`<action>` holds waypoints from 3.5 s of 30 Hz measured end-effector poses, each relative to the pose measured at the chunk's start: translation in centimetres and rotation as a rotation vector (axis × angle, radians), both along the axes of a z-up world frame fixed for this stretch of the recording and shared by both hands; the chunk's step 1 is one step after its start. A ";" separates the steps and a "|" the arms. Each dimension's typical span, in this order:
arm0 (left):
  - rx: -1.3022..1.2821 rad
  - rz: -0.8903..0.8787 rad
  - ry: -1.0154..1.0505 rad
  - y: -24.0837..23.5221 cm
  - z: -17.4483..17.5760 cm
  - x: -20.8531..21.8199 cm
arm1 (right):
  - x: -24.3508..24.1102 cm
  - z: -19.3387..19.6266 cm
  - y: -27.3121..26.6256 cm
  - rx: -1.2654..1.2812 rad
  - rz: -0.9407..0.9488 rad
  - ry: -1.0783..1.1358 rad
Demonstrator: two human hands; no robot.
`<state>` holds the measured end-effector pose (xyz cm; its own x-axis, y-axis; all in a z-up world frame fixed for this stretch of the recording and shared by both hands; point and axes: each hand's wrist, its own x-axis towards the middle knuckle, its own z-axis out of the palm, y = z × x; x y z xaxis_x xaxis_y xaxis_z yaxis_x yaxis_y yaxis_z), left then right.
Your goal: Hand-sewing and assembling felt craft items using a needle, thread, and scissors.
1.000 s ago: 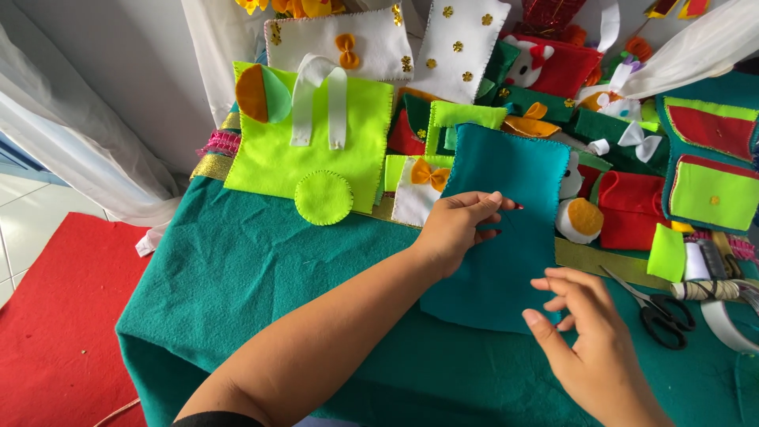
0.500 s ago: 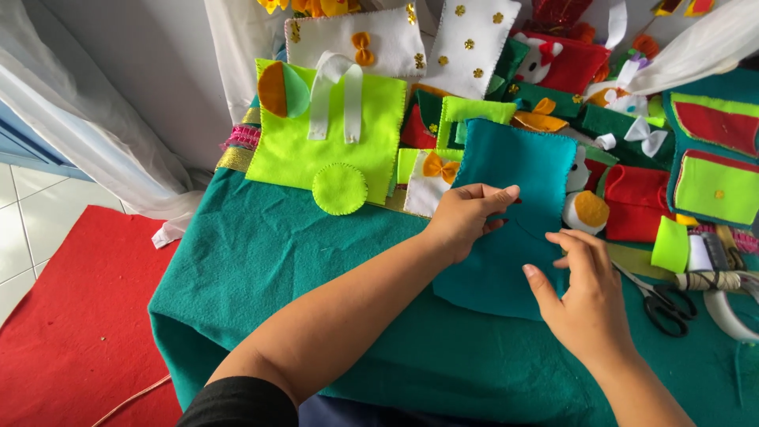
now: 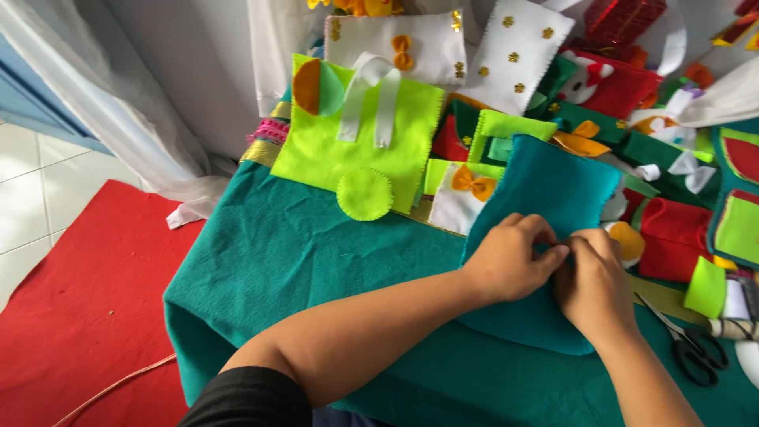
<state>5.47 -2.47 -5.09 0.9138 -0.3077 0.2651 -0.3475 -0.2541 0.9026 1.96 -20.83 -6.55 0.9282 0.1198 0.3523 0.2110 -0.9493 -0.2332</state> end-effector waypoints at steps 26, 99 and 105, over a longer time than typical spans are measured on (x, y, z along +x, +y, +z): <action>0.134 -0.399 -0.001 0.8 1.1 -0.9 | -6.4 2.4 2.1 0.611 -0.105 0.133; -1.155 0.436 0.338 10.7 10.9 6.0 | -9.6 -0.6 -5.0 -0.236 -0.221 0.152; -0.270 0.370 -0.675 8.6 6.5 4.6 | -8.8 -21.6 -24.5 -0.777 -0.206 -0.086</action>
<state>10.11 6.15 1.46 0.5609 0.1360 0.8166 -0.7744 -0.2627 0.5756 -6.84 -45.31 -28.13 0.9316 0.1897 0.3101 0.0016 -0.8553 0.5182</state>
